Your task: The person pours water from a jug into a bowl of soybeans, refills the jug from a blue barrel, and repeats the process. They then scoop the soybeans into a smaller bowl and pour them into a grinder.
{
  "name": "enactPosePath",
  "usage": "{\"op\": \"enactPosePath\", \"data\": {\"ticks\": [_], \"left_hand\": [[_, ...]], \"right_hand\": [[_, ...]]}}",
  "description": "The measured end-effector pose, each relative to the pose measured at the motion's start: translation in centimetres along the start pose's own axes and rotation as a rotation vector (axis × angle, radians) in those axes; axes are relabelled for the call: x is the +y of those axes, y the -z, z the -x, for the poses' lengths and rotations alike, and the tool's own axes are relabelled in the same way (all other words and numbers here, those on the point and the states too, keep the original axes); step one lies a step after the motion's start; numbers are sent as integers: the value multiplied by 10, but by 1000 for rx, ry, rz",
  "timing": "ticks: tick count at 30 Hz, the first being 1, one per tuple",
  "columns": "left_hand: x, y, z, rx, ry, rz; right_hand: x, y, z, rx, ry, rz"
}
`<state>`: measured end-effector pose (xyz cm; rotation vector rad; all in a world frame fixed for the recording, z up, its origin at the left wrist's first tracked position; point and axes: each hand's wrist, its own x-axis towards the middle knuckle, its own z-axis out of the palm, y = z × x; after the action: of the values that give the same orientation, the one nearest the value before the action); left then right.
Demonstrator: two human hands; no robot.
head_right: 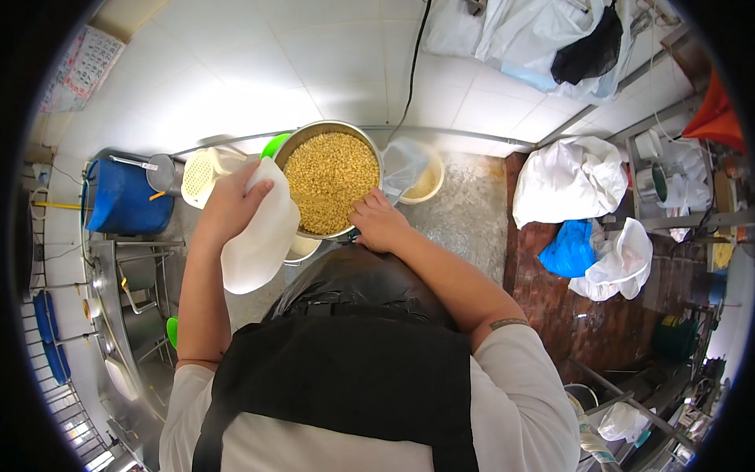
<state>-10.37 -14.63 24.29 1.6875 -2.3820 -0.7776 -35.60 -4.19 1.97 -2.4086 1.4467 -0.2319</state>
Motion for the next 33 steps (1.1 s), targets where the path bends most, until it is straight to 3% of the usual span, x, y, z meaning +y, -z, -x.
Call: {"op": "enactPosePath", "data": {"ticks": [19, 21, 33], "left_hand": [[4, 4, -2, -36, 15, -19], [4, 4, -2, -37, 16, -27], [4, 5, -5, -32, -33, -25]], "right_hand": [[2, -2, -2, 17, 14, 13], [1, 3, -2, -65, -2, 3], [0, 5, -2, -89, -14, -3]]}}
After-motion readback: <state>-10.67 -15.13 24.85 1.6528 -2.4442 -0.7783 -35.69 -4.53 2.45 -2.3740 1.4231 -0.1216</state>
